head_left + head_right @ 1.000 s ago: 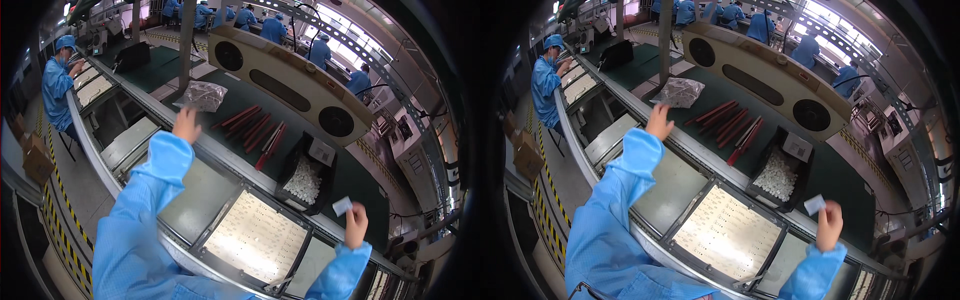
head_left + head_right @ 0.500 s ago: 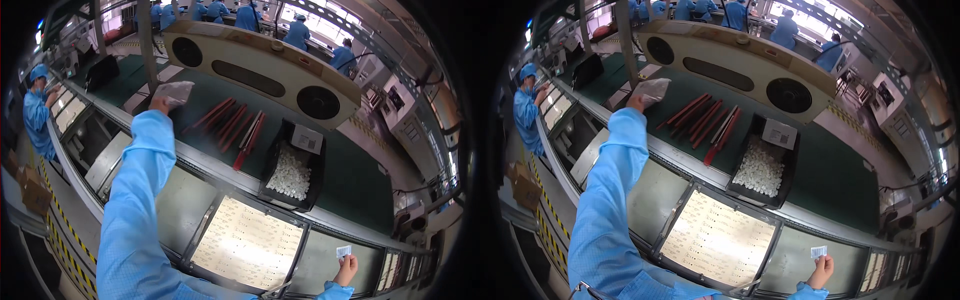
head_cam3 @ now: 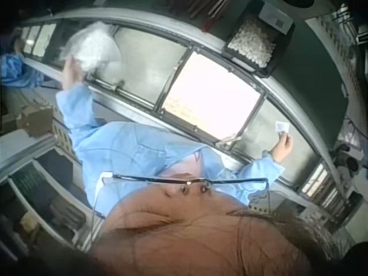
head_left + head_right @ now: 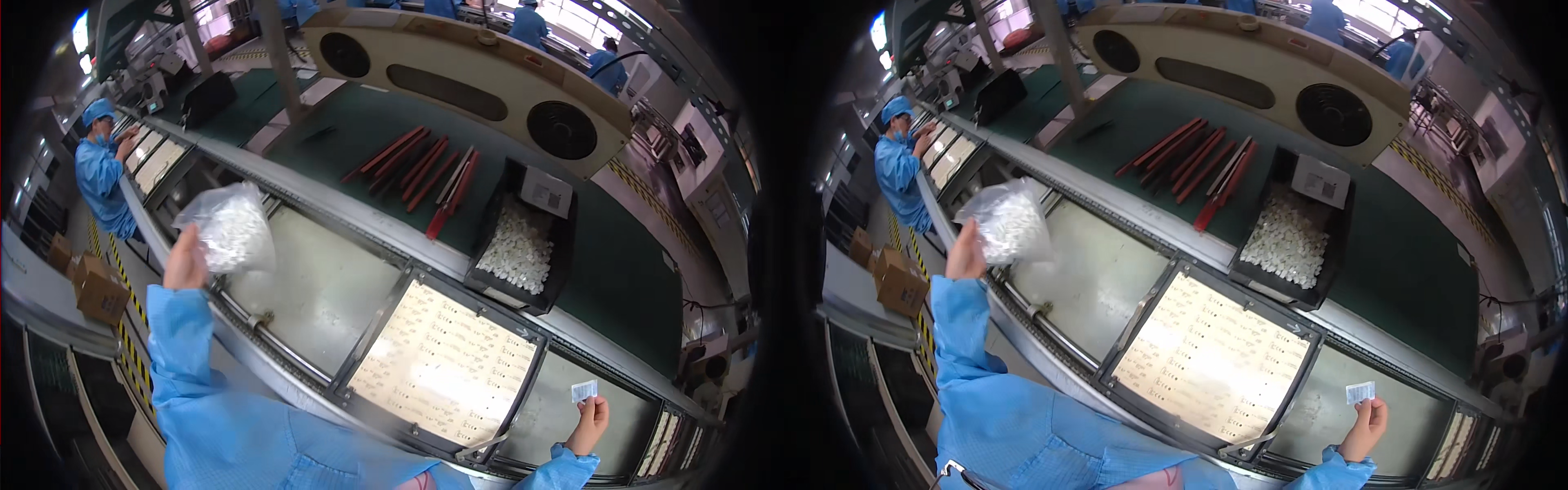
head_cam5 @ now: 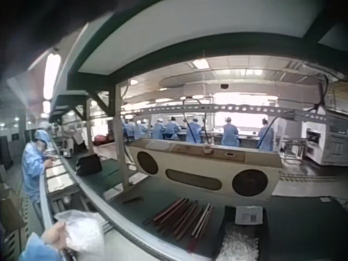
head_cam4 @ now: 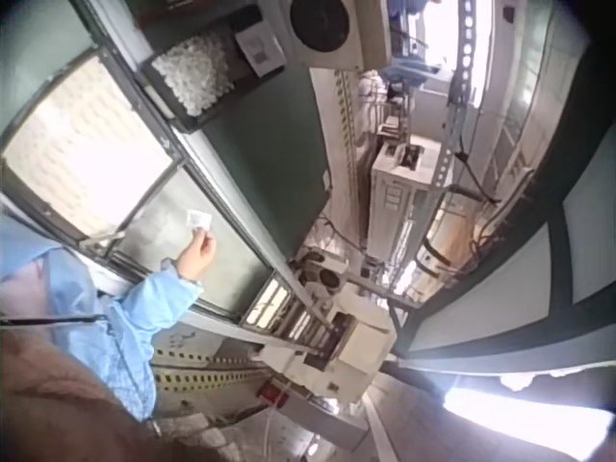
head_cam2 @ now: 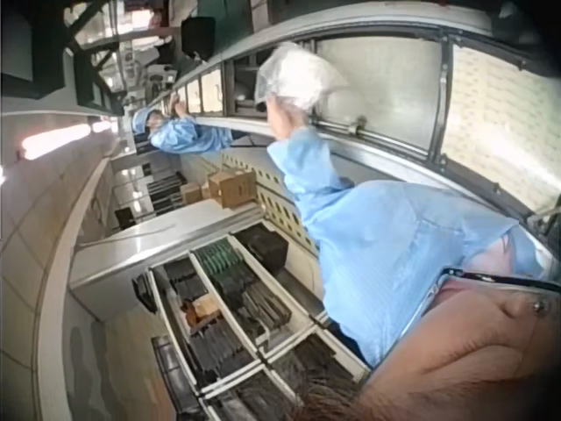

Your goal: Inserting small electronic components into a template tray on a manual assembly line conveyor.

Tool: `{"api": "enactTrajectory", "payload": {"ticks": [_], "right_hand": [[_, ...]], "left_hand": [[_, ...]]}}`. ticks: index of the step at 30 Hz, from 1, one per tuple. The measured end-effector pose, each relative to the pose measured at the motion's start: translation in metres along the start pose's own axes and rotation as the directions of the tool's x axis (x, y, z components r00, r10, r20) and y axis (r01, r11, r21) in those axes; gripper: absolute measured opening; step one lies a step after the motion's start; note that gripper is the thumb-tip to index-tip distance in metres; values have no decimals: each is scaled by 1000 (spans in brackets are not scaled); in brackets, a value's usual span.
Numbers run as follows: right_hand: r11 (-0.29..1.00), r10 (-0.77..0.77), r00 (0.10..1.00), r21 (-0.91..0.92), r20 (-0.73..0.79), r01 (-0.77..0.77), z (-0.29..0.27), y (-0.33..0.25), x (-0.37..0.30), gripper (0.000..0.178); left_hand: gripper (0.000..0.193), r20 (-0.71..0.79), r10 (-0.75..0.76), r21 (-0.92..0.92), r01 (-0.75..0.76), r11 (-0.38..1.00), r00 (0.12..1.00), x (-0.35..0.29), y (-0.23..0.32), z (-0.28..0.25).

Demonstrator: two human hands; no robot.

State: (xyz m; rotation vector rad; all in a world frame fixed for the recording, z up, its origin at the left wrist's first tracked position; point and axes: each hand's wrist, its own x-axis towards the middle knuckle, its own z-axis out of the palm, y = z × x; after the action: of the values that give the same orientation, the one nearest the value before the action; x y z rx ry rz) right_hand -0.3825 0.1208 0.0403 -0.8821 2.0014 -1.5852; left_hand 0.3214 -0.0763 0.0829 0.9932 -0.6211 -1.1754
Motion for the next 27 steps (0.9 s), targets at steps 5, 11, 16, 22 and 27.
{"api": "enactTrajectory", "payload": {"ticks": [5,11,16,22,27], "right_hand": [[999,-9,998,47,55,6,1,-5,-4,7],[931,-100,963,365,251,1,0,-19,-20,13],[768,-392,559,594,731,-238,60,-64,-60,17],[744,-245,522,504,817,-439,41,-65,-98,10],[723,-51,884,629,464,-288,-23,-33,-93,10]], "left_hand": [[36,-81,-261,-94,254,963,962,-35,-44,3],[44,233,-163,-136,198,971,959,-103,-26,98],[46,462,-376,-162,493,855,804,-180,-36,219],[44,550,-732,328,702,632,402,-228,-93,278],[38,731,-596,493,346,799,334,-207,-104,276]]}}
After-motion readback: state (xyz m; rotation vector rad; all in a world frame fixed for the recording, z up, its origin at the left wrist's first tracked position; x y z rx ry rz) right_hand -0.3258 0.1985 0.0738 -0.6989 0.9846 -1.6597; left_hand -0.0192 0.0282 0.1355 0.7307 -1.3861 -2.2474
